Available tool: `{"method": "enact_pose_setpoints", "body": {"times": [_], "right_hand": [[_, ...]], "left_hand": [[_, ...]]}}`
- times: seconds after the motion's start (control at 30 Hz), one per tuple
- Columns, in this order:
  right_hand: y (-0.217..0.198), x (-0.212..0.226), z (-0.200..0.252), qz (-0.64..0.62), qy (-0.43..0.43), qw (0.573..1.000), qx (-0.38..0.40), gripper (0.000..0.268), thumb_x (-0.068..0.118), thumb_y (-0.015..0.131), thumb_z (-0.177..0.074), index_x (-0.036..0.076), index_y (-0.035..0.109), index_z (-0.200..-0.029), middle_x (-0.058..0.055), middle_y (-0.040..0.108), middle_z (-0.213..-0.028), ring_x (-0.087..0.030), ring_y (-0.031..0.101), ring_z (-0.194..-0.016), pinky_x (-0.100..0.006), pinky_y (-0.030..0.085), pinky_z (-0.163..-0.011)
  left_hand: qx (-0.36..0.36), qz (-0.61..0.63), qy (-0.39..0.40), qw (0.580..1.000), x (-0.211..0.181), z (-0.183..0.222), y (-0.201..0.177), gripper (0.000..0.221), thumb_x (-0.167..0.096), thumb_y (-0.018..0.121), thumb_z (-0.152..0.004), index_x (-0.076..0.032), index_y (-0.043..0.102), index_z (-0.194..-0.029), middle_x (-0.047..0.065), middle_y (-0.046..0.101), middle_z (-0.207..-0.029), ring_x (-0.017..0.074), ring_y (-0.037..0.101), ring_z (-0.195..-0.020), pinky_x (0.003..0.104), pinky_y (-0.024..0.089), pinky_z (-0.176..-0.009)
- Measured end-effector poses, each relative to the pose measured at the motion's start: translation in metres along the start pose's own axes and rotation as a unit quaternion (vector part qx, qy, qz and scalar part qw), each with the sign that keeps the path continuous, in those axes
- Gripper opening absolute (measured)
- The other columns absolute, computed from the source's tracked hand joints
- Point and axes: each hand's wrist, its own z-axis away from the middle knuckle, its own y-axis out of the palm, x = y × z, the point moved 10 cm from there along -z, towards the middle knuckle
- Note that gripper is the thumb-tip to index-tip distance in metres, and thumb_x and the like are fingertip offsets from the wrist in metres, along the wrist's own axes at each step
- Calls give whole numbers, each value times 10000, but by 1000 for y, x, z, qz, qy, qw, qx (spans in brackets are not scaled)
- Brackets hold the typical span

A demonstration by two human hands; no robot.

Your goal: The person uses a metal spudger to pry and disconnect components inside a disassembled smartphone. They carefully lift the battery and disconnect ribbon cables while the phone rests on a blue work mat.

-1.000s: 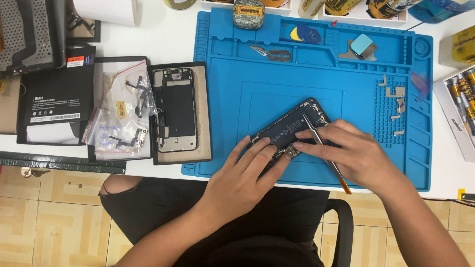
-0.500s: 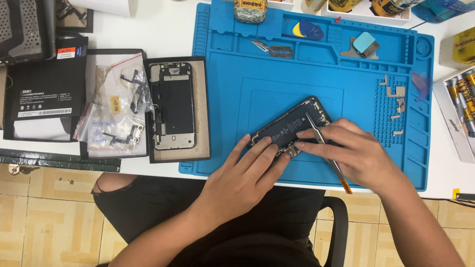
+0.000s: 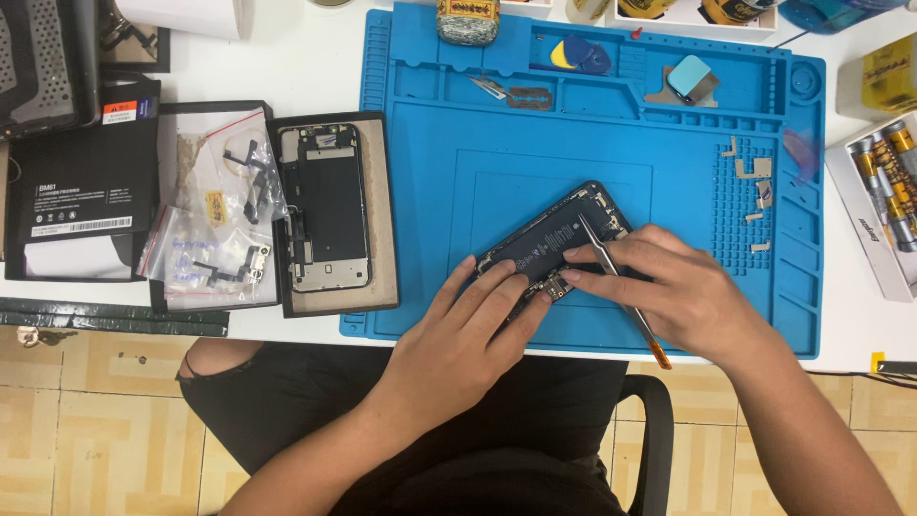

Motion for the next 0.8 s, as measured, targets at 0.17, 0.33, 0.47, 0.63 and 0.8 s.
{"method": "enact_pose_setpoints", "body": {"times": [0.17, 0.33, 0.47, 0.63, 0.8], "right_hand": [[-4, 4, -4, -9, -9, 1000, -12, 306, -57, 595, -1001, 61, 677, -1271, -176, 680, -1326, -294, 699, -1139, -423, 546, -879], [-2, -1, 0, 11, 6, 1000, -6, 341, -71, 576, -1011, 101, 678, -1287, -117, 680, -1315, -311, 672, -1043, -390, 569, -860], [-3, 1, -1, -7, -2, 1000, -11, 310, -47, 556, -1018, 73, 673, -1279, -149, 677, -1325, -303, 688, -1087, -411, 556, -892], [-3, 2, -2, -19, 0, 1000, -9, 306, -59, 578, -1006, 64, 672, -1270, -166, 674, -1334, -307, 694, -1119, -422, 550, -901], [-4, 3, -3, -20, 1, 1000, -6, 306, -57, 560, -1013, 59, 672, -1272, -163, 672, -1340, -298, 693, -1132, -424, 541, -893]], "left_hand": [[-7, 7, -3, 1000, 0, -2, -2, 225, -66, 599, -1066, -46, 667, -1280, 182, 647, -1232, 355, 662, -1236, 553, 530, -1093], [-6, 14, -14, 1000, 0, -6, -3, 228, -109, 694, -1037, -57, 678, -1259, 158, 646, -1217, 339, 659, -1233, 540, 528, -1099], [-25, 8, -14, 1000, 0, -6, -7, 204, -100, 679, -1039, -58, 685, -1238, 154, 653, -1199, 333, 676, -1208, 529, 540, -1088], [-19, -1, -6, 1000, -1, -1, -4, 231, -123, 656, -1050, -52, 687, -1268, 165, 659, -1226, 340, 668, -1230, 539, 539, -1090], [-18, 13, 7, 1000, -1, 1, -4, 258, -114, 637, -1066, -28, 664, -1308, 181, 649, -1253, 358, 658, -1254, 561, 530, -1099]]}}
